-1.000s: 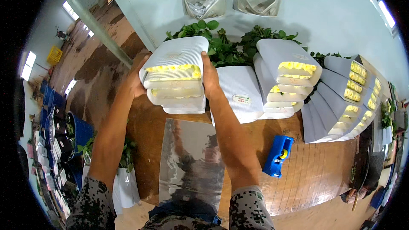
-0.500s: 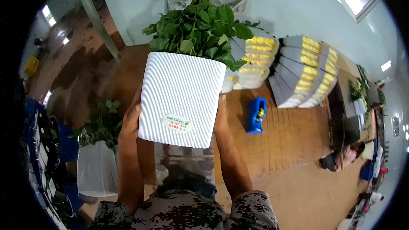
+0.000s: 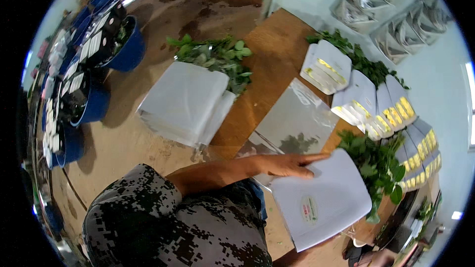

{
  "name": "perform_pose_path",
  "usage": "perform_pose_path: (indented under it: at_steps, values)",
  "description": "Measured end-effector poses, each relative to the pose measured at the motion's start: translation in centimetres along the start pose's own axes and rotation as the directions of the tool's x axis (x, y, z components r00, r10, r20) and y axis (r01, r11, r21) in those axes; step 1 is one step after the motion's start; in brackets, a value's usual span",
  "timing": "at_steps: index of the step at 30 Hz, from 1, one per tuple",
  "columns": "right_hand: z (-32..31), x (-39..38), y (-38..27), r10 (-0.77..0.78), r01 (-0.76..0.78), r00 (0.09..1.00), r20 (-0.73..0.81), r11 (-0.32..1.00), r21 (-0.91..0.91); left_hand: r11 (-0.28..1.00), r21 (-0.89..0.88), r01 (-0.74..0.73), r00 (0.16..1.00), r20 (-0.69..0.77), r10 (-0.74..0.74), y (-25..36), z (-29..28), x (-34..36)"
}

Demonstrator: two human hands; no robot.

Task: The person wraps bunches of green leafy stems in white paper and clear plastic film on a wooden table. They repeatedly fold the paper around the stems, secure the wrap, and place the finished bundles aside.

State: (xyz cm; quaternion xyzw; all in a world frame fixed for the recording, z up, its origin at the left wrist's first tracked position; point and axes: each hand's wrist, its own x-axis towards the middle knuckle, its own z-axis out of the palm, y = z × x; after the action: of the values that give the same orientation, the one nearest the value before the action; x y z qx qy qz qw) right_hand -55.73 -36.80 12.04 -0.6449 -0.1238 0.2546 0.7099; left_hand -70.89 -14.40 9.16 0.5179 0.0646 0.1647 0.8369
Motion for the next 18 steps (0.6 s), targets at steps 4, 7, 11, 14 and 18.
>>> perform_pose_path:
  at_steps: [4,7,11,14,18]
  values:
    - [0.0,-3.4,-1.4,-0.106,0.106,0.994,0.005,0.989,-0.099,0.976,-0.187,0.113,0.991,0.095,-0.096,-0.9,1.0,-2.0]
    - [0.0,-5.8,-3.5,-0.215,0.226,0.974,0.072,0.954,-0.198,0.948,-0.29,0.131,0.988,0.122,-0.1,-2.1,1.6,-2.3]
    - [-0.7,-6.3,-6.1,-0.386,0.499,0.857,0.342,0.786,-0.365,0.813,-0.55,0.19,0.976,0.195,-0.097,-5.4,1.7,-1.8]
    - [-1.0,-4.0,-7.3,-0.404,0.636,0.768,0.497,0.573,-0.517,0.782,-0.606,0.148,0.98,0.195,-0.034,-9.1,2.8,-2.4]
    - [6.0,-0.8,-9.4,-0.326,0.802,0.597,0.733,0.239,-0.548,0.528,-0.815,0.24,0.971,0.213,-0.112,-12.5,3.9,-4.9]
